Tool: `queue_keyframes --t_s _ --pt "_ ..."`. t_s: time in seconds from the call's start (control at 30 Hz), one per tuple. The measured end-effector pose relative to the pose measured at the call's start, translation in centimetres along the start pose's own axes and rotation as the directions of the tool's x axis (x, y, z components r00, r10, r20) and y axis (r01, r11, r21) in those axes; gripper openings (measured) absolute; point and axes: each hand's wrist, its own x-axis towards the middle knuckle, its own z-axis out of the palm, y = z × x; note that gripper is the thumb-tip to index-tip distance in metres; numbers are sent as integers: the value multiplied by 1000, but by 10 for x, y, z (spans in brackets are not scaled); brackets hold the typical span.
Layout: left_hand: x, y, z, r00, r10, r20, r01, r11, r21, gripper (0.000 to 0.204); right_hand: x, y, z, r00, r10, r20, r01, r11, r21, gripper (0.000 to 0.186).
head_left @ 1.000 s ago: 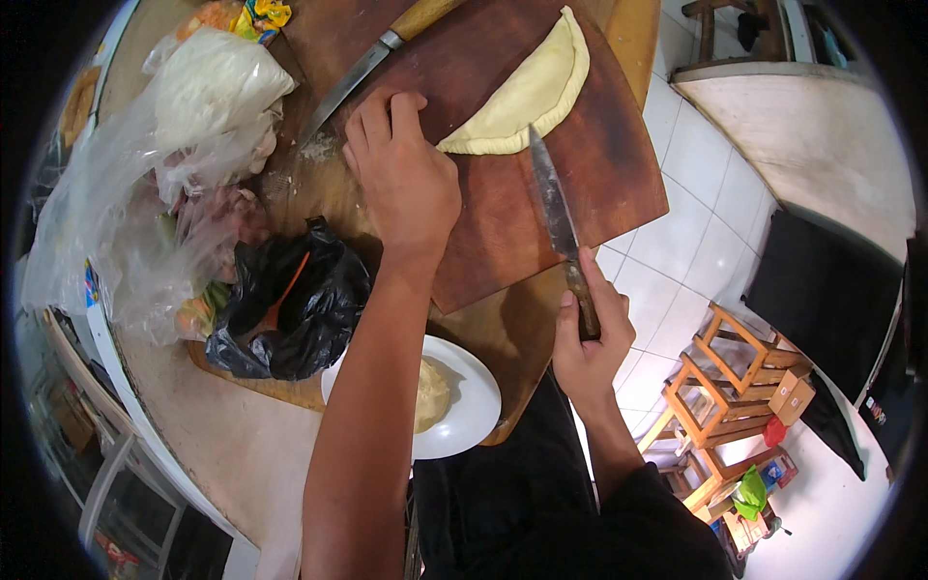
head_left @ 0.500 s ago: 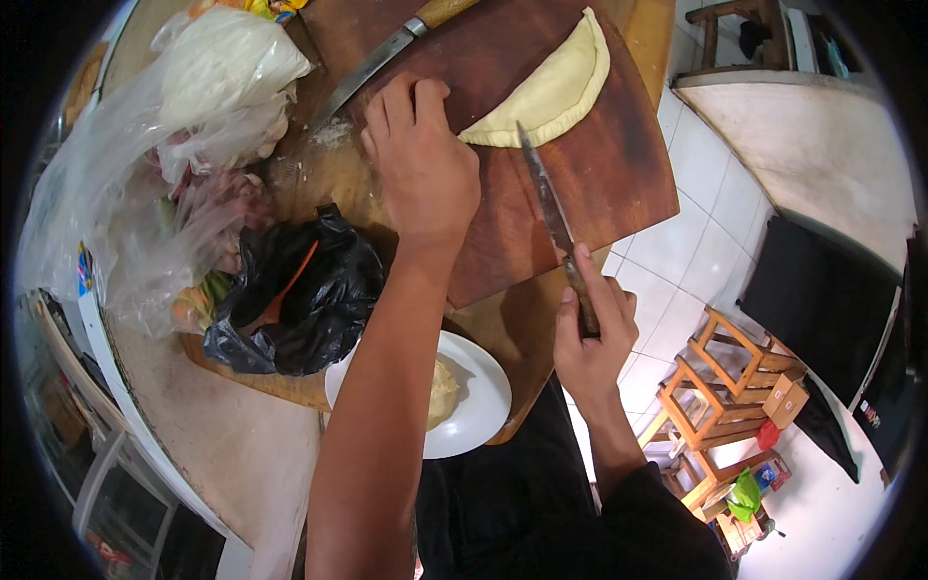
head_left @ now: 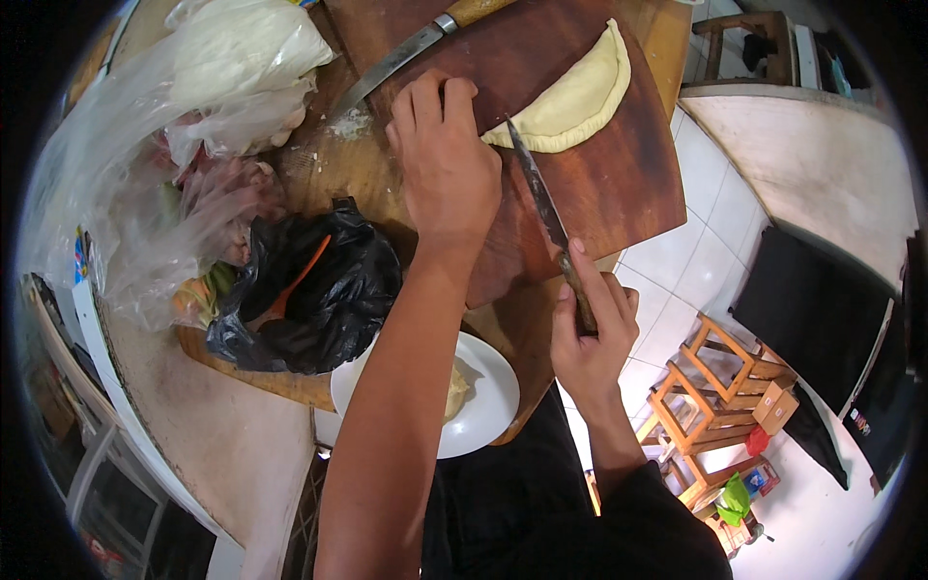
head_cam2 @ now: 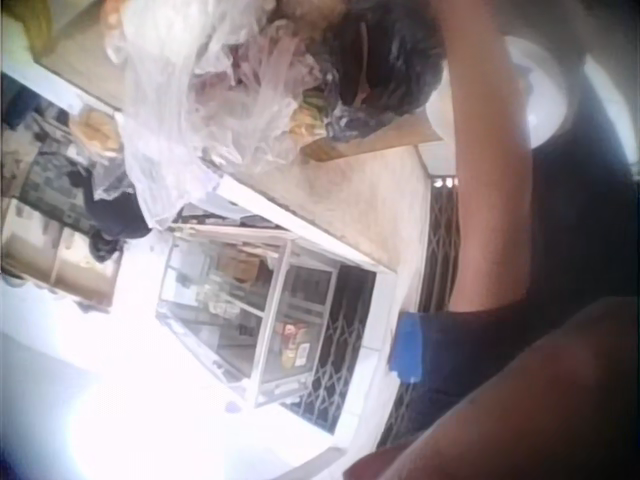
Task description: The person seals a folded piece of dough by pressing the edges together with their fingers and then uses a knife to trim the excess dough from the curved edge.
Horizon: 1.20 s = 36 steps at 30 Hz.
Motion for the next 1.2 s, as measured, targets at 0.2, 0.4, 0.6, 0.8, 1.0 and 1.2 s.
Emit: queue_keyframes --t_s 0.2,0.4,0.6,0.8,1.0,1.2 --pt "1 1 -4 1000 4 6 -4 999 -48 42 8 -4 3 1000 -15 -21 15 1000 7 57" --pt "-2 1 -5 999 -32 38 34 998 -49 42 2 -7 -10 971 238 0 -231 944 234 52" --pt "0 9 -3 992 -75 98 74 997 8 46 6 22 -58 788 615 -22 -473 629 617 41" --pt "-5 -1 0 991 -109 78 106 994 41 45 29 59 -72 767 637 69 -513 545 663 30" --pt "-10 2 -2 984 -177 16 171 968 186 48 54 73 -67 930 314 191 -362 689 628 31" --pt "-31 3 -9 956 -271 -113 290 933 214 48 56 44 -76 879 20 477 -244 878 412 40"
